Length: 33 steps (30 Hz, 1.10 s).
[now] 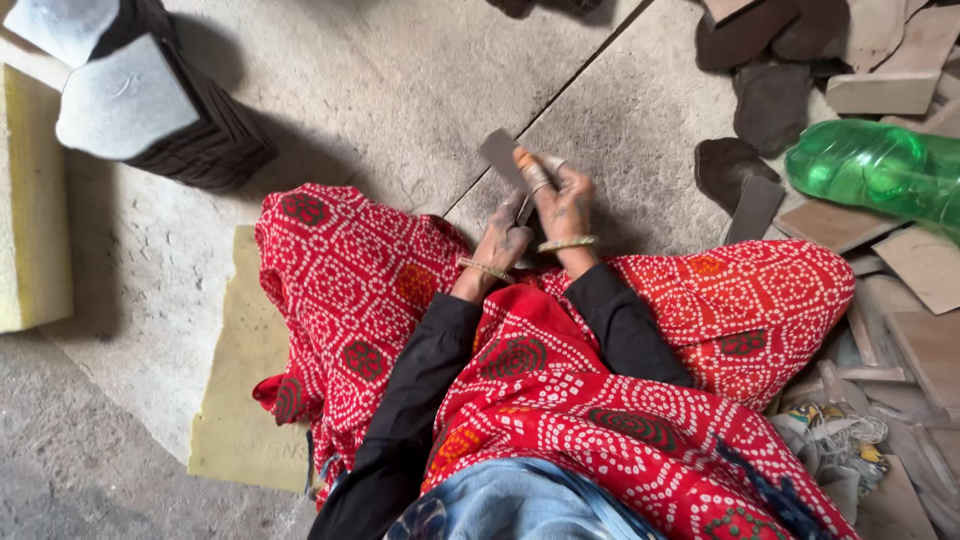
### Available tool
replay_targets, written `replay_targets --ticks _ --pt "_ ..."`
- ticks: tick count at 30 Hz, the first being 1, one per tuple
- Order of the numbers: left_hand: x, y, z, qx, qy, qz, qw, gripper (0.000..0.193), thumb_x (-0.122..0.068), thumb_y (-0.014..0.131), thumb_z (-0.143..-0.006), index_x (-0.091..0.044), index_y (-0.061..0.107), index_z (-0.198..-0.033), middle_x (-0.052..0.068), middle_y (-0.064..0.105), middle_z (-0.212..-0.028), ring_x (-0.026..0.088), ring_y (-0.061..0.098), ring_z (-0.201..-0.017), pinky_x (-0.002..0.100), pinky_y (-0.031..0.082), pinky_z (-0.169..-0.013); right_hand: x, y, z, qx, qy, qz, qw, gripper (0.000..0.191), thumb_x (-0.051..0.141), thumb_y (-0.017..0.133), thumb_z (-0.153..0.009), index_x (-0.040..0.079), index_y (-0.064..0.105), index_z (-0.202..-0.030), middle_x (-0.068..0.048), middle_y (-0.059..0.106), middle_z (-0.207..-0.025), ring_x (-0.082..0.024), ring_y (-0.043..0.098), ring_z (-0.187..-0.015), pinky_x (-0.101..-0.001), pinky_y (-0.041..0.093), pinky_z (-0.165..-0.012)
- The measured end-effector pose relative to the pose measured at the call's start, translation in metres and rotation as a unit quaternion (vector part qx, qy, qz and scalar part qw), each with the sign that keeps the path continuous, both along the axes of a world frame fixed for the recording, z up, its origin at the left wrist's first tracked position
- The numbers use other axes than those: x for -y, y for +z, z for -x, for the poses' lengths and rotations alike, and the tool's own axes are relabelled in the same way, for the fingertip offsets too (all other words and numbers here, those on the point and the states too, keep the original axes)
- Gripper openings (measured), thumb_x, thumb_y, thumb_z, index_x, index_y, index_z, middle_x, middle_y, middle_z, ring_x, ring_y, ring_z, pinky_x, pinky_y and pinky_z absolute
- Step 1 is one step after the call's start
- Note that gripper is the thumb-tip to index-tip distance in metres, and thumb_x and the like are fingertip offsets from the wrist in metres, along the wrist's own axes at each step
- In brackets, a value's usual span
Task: The person sits on the floor and sands the edges of dark brown shoe sole pieces using a sanding block. They handle the pieces one at a time, rubbing the edges against the block and stacking the finished pieces into a pile.
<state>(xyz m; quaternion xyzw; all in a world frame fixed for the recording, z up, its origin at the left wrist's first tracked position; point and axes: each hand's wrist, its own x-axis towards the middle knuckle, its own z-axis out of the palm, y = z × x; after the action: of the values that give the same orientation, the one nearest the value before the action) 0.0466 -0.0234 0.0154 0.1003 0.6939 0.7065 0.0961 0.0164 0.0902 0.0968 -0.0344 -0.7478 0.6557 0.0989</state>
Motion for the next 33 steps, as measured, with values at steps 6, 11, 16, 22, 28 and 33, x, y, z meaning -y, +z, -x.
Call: replay_targets --ticks 6,11,16,22,28,33 --pt "0.002 0.027 0.000 0.037 -0.007 0.060 0.997 0.079 0.001 0.051 -0.072 0.001 0.045 -0.151 0.027 0.063 -0.139 0.035 0.060 -0.133 0.038 0.046 -0.114 -0.008 0.000 -0.009 0.087 -0.087 -0.162 0.979 0.033 0.027 0.079 -0.093 -0.001 0.077 -0.110 -0.006 0.078 -0.089 -0.007 0.071 -0.075 -0.0232 0.058 -0.068" --pt "0.001 0.026 0.000 0.019 0.009 0.088 0.996 0.077 0.000 0.055 -0.074 0.001 0.044 -0.151 0.029 0.059 -0.142 0.038 0.056 -0.136 0.040 0.044 -0.112 -0.019 -0.024 0.004 0.026 -0.063 -0.086 0.994 0.035 0.026 0.077 -0.098 -0.002 0.076 -0.119 -0.011 0.077 -0.095 -0.008 0.066 -0.078 -0.0274 0.055 -0.068" --pt "0.002 0.012 0.002 0.053 -0.001 0.064 0.997 0.080 0.000 0.051 -0.070 0.001 0.046 -0.150 0.027 0.063 -0.139 0.035 0.060 -0.134 0.038 0.045 -0.112 -0.031 -0.054 0.005 -0.063 -0.063 -0.265 0.960 0.033 0.022 0.077 -0.097 0.000 0.075 -0.121 -0.013 0.078 -0.099 -0.016 0.076 -0.083 -0.0277 0.060 -0.068" --pt "0.002 0.005 0.002 0.022 0.007 0.080 0.997 0.078 0.001 0.054 -0.072 0.002 0.047 -0.150 0.028 0.060 -0.143 0.035 0.056 -0.137 0.037 0.043 -0.114 -0.042 -0.036 0.022 -0.072 -0.091 -0.203 0.972 0.030 0.026 0.080 -0.101 -0.001 0.075 -0.115 -0.015 0.080 -0.100 -0.017 0.076 -0.087 -0.0317 0.059 -0.074" --pt "0.002 0.024 0.003 0.025 0.002 0.126 0.992 0.064 -0.004 0.057 -0.075 0.003 0.051 -0.138 0.028 0.064 -0.129 0.039 0.062 -0.124 0.042 0.048 -0.104 -0.025 0.002 -0.004 0.174 -0.153 -0.033 0.972 0.038 0.035 0.077 -0.093 -0.001 0.074 -0.104 -0.012 0.075 -0.089 -0.018 0.064 -0.064 -0.0356 0.051 -0.054" --pt "0.000 0.031 -0.005 0.011 -0.021 0.168 0.986 0.050 -0.010 0.063 -0.074 0.000 0.060 -0.124 0.026 0.069 -0.107 0.043 0.069 -0.102 0.050 0.055 -0.088 -0.004 0.000 -0.039 0.035 -0.059 -0.107 0.992 0.032 0.026 0.075 -0.101 -0.003 0.076 -0.115 -0.008 0.079 -0.094 -0.009 0.065 -0.083 -0.0258 0.055 -0.075"
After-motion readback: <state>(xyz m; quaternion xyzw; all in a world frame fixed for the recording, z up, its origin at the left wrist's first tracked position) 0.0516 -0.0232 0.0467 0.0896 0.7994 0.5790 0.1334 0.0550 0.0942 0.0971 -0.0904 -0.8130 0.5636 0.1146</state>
